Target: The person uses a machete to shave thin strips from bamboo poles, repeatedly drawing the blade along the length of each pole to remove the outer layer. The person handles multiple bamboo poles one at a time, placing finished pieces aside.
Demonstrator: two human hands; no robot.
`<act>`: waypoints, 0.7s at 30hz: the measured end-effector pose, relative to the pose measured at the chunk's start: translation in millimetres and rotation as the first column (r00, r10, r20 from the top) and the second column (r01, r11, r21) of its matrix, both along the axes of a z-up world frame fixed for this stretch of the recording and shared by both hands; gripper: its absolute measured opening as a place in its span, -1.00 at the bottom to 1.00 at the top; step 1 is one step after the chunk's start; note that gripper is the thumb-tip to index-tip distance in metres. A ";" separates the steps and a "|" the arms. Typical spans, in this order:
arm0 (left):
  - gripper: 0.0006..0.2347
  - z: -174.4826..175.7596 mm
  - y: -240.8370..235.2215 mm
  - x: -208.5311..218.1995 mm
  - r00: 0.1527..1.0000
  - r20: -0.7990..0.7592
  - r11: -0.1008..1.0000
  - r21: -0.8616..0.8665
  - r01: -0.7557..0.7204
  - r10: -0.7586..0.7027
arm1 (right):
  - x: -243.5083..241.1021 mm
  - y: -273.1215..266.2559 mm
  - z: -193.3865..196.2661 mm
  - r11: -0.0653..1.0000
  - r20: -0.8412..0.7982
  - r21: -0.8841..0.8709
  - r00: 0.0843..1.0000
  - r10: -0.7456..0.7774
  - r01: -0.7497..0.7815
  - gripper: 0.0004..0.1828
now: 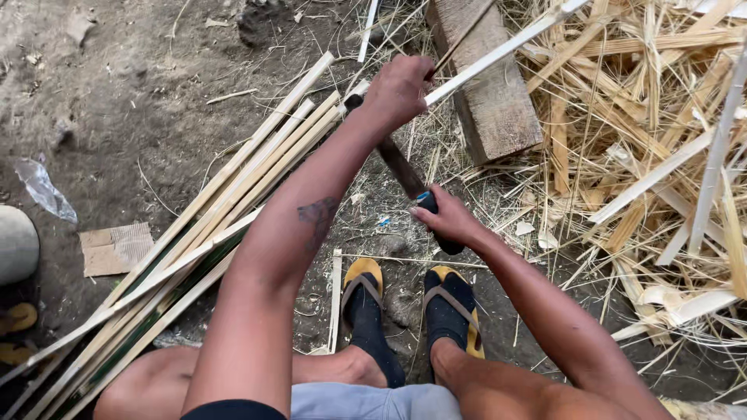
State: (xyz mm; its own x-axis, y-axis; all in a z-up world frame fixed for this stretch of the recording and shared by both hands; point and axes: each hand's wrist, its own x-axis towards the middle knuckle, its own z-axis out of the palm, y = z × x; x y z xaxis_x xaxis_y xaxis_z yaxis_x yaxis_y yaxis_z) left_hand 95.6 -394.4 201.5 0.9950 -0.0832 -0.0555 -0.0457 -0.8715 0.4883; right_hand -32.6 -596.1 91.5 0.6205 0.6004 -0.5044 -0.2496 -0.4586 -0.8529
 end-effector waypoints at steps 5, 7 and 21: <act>-0.81 4.6 -9.2 -10.4 0.982 -0.162 0.996 0.013 -0.092 0.093 | -6.7 -5.9 0.8 0.983 -0.332 0.090 0.936 -0.122 0.160 -0.59; -0.85 5.4 -19.7 -9.8 0.999 -0.036 0.999 -0.035 -0.005 0.003 | -7.8 -9.7 -1.1 0.965 -0.232 0.112 0.951 -0.205 0.236 -0.60; -0.61 -97.3 220.9 -269.4 0.666 -0.501 0.764 0.623 -0.166 0.553 | -4.7 -2.1 -13.5 0.960 -0.279 0.102 0.934 -0.223 0.259 -0.66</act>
State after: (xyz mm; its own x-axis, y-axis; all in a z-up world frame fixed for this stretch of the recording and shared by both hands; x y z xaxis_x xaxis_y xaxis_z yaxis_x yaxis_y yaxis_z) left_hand -173.8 -173.4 104.3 0.6364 0.5049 -0.5832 0.4696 -0.8534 -0.2264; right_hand -37.3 -598.2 78.0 0.6118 0.5229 -0.5936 -0.5612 -0.2419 -0.7915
